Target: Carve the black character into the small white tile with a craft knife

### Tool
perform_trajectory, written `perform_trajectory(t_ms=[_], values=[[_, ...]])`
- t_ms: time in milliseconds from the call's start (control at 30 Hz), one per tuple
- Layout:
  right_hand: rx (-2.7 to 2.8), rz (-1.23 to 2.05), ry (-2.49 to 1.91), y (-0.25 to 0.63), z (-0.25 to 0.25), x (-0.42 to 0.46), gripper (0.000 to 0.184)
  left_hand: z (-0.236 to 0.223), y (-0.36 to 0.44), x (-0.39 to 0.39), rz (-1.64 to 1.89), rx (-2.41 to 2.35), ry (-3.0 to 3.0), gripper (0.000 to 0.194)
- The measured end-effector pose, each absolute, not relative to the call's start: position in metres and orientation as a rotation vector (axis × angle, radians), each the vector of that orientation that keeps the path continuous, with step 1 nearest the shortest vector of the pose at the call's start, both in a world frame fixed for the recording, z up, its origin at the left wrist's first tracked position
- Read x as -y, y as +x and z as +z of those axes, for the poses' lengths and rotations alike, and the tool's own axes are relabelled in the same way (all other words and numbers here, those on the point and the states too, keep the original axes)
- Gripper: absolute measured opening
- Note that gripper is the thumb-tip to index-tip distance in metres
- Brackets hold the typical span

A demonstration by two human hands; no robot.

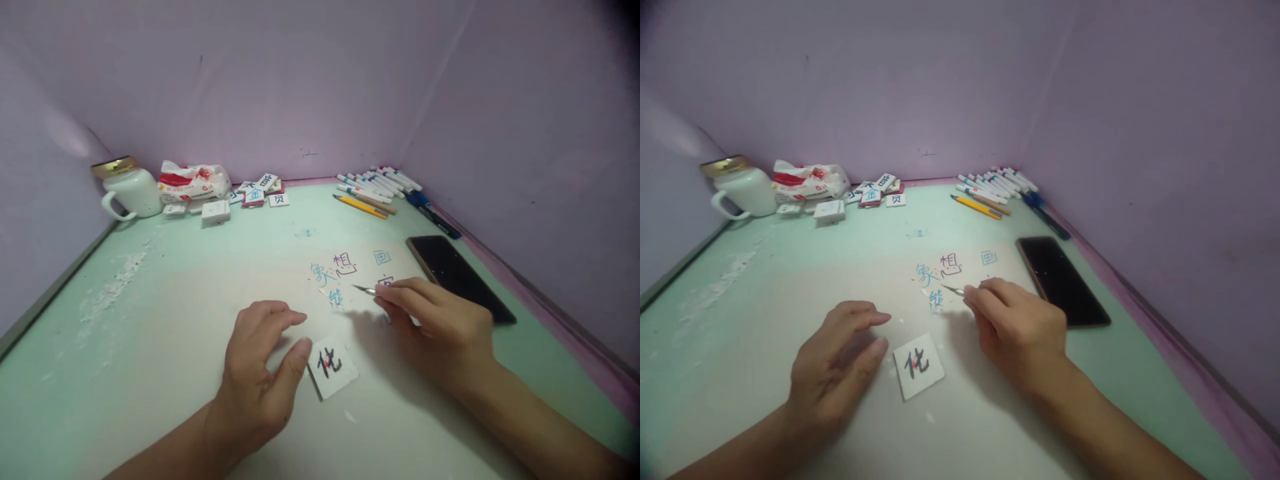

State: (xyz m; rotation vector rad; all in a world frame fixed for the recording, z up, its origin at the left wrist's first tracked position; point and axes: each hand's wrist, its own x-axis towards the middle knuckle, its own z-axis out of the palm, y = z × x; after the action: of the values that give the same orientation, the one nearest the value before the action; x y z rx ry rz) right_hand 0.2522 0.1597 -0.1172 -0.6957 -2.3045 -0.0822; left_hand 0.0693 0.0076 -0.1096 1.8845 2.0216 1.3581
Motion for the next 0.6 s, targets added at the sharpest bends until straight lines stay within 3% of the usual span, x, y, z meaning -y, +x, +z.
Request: perform_trajectory(t_ms=[233, 367, 600], values=[[2.508, 0.11, -0.78, 0.251, -0.124, -0.16, 0.018, -0.112, 0.085, -0.005, 0.773, -2.064, 2.12, 0.046], [2.421, 0.424, -0.704, 0.251, -0.119, -0.158, 0.015, -0.114, 0.084, -0.006, 0.781, -2.015, 2.102, 0.041], [2.49, 0.593, -0.348, 0.253, -0.112, -0.16, 0.019, -0.114, 0.075, -0.007, 0.853, -1.874, 2.092, 0.049]])
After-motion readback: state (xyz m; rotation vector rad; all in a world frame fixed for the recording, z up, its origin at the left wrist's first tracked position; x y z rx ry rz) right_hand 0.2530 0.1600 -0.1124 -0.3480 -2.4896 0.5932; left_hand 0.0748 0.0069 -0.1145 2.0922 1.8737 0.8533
